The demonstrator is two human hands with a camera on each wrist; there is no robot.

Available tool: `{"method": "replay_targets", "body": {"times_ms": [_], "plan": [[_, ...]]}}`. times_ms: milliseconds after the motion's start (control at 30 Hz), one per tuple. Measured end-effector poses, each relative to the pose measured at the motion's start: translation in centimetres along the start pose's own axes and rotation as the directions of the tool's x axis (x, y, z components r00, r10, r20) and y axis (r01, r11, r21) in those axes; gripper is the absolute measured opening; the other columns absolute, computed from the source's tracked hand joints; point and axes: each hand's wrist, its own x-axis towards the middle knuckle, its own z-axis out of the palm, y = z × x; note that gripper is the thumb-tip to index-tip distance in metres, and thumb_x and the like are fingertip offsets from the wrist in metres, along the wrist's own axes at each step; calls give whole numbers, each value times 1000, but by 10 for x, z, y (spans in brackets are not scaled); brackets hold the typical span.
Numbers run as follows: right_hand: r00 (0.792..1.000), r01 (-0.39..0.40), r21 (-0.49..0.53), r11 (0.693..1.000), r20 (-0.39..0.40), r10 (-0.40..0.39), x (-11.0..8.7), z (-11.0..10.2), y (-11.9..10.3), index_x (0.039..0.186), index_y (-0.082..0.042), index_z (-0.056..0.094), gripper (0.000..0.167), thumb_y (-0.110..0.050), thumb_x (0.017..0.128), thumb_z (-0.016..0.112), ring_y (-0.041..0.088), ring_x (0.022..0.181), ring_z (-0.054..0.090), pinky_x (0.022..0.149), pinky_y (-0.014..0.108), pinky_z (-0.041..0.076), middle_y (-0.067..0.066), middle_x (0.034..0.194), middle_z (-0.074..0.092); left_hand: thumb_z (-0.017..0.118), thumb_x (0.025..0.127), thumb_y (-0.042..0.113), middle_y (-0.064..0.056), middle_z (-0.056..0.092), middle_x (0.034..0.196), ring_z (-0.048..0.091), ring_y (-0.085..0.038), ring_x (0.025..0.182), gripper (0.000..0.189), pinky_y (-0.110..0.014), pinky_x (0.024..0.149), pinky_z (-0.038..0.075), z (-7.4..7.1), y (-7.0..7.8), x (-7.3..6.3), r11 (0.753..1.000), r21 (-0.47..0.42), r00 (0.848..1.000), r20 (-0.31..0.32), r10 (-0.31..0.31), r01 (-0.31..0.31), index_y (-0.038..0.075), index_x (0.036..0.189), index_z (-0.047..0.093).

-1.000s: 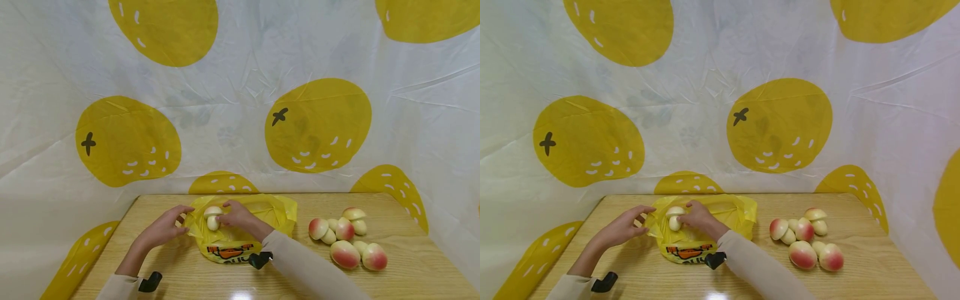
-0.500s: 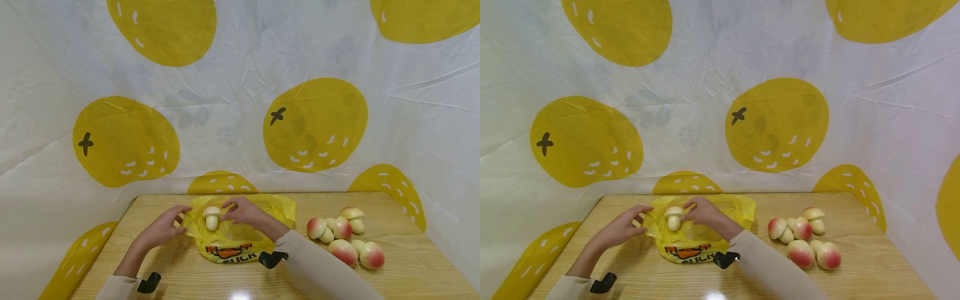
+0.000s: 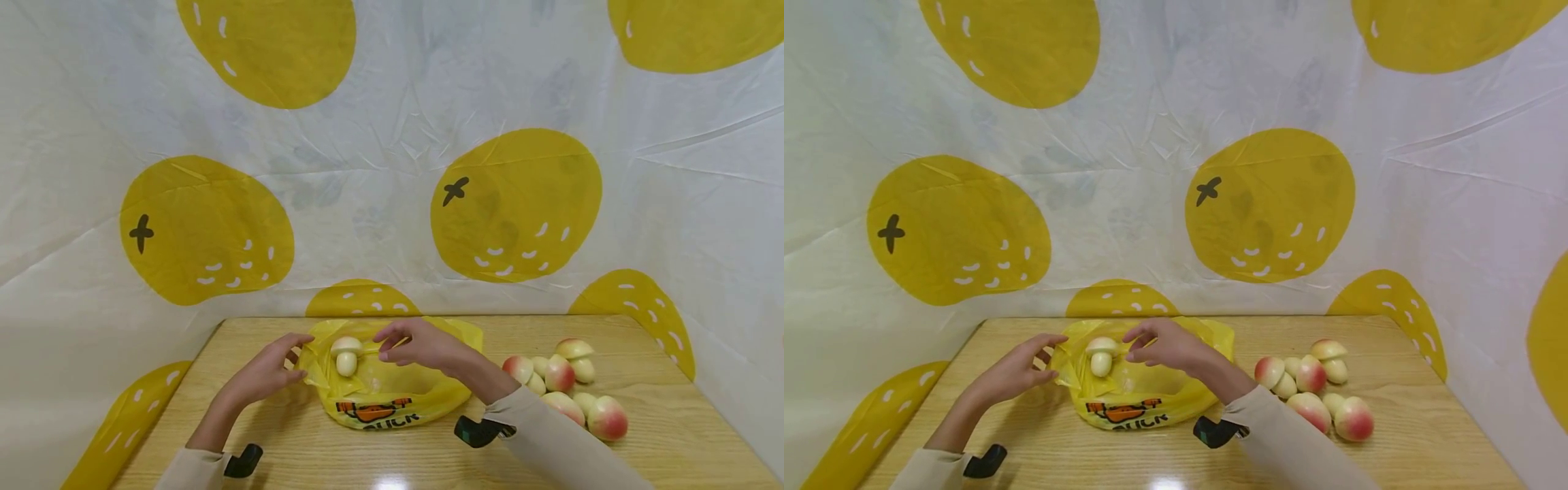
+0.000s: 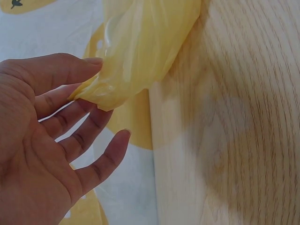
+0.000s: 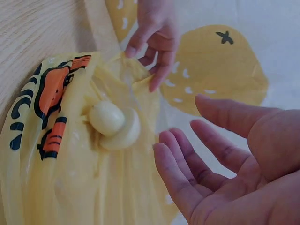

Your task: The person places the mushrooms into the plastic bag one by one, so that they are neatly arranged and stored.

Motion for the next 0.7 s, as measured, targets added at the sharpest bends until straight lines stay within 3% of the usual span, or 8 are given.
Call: {"method": "replay_targets", "body": {"times_ms": [267, 433, 700], "plan": [[997, 44, -44, 998, 70, -41, -27, -22, -5, 131, -10, 65, 35, -21, 99, 69, 24, 108, 64, 95, 43, 52, 9, 123, 65, 75, 92, 9, -14, 55, 138, 59, -23, 106, 61, -33, 75, 52, -1, 0, 0, 1000, 12, 1000, -11, 8, -8, 3, 147, 49], [990, 93, -47, 995, 112, -87, -42, -37, -5, 131, -10, 65, 34, -21, 100, 67, 29, 114, 62, 93, 36, 52, 9, 122, 66, 75, 91, 9, -15, 56, 138, 60, -23, 105, 61, -32, 75, 52, -1, 0, 0, 1000, 15, 1000, -14, 16, -15, 3, 146, 50], [986, 111, -98, 989, 137, -98, -69, -62, -3, 130, -18, 66, 31, -22, 100, 67, 28, 115, 62, 93, 32, 52, 6, 122, 67, 75, 92, 9, -14, 55, 139, 59, -23, 106, 60, -32, 76, 52, -1, 1, 0, 1000, 21, 1000, -27, 17, -16, 5, 147, 49]]}}
